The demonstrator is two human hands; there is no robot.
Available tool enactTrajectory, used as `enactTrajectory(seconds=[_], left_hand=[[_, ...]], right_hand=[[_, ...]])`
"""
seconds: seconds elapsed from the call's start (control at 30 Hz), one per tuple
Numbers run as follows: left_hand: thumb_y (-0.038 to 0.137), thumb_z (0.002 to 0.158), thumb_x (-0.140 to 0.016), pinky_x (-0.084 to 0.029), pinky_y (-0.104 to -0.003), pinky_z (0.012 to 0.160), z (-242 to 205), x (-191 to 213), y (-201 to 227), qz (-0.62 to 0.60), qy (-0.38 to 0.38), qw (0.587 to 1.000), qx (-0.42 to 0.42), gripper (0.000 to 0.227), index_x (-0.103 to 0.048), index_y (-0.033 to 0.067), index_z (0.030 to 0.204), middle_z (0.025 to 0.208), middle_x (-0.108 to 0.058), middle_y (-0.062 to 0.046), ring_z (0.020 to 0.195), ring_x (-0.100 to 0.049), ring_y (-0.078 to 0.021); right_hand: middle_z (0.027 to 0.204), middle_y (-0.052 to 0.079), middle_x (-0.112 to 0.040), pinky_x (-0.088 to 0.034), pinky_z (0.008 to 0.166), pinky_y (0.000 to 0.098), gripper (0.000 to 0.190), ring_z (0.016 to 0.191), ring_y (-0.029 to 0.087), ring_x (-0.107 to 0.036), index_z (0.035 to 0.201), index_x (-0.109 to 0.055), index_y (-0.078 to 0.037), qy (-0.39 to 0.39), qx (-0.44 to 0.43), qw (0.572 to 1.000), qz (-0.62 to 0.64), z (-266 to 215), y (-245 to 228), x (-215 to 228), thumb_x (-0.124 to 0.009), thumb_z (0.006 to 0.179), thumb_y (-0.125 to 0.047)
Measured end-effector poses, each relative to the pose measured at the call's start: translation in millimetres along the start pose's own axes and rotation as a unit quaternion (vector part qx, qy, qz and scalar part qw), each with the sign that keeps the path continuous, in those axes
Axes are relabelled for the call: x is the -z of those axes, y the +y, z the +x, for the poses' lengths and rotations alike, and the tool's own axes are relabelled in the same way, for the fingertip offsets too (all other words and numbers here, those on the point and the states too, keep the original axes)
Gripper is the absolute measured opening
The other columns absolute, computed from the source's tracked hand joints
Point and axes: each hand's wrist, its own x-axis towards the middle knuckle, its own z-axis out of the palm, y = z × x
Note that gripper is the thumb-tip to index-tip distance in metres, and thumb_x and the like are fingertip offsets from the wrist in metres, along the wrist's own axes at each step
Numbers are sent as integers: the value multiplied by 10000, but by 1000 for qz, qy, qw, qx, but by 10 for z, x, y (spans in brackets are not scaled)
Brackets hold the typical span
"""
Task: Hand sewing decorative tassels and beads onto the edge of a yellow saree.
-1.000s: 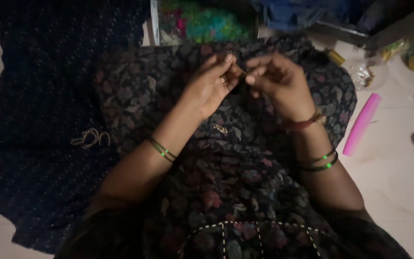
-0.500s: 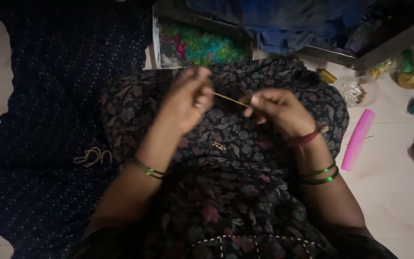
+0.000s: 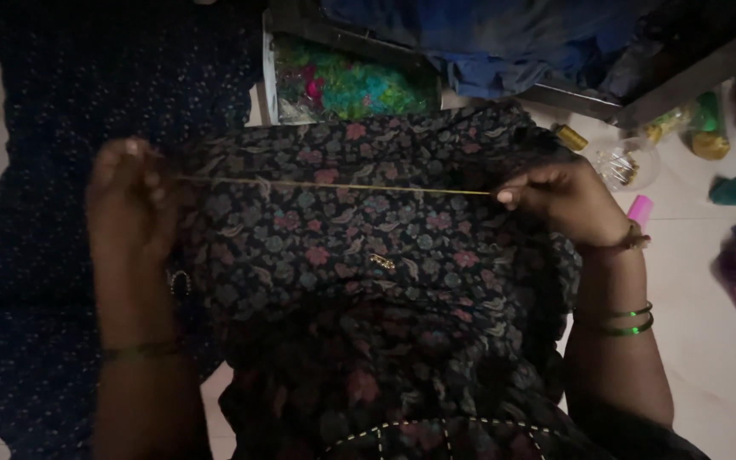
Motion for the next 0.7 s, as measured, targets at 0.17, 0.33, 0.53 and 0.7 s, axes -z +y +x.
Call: enactTrajectory(seconds=[0.17, 0.33, 0.53, 0.7], left_hand=[[166, 1035, -639, -418, -208, 568, -49, 173, -151, 215, 39, 976, 15, 61, -609, 116, 1017, 799, -619, 19, 656, -533, -71], [135, 1004, -665, -399, -244, 604, -38, 162, -158, 292, 31, 956, 8, 61, -647, 90, 1041, 816, -628, 4, 678, -513, -99], [88, 1039, -617, -492, -258, 780, -131, 129, -56, 311, 87, 946, -28, 98, -658, 80, 1128, 992, -654, -2, 866, -580, -99], [1, 1050, -651, -528, -342, 1037, -388, -18, -509, 451, -149, 837, -272, 78, -700, 40, 1097, 1154, -728, -79, 1095, -692, -203]], right_hand=[[855, 45, -730, -518, 705, 267, 137, 744, 116, -619, 1032, -796, -23, -12, -6, 1000, 6, -55, 147, -18, -743, 922, -86], [929, 47, -756, -562, 744, 267, 128, 789, 125, -696, 1022, -757, 0, 29, 7, 999, 44, -66, 127, -61, -704, 922, -60], [1034, 97, -705, -575, 854, 247, 57, 924, 147, -691, 1045, -702, 38, 256, 113, 954, 103, -202, 657, 572, -646, 1053, 35], [1369, 81, -699, -560, 1147, 317, 311, 1279, 171, -643, 1422, -644, 32, 319, 242, 916, 21, -169, 1634, 1266, -498, 1208, -143]])
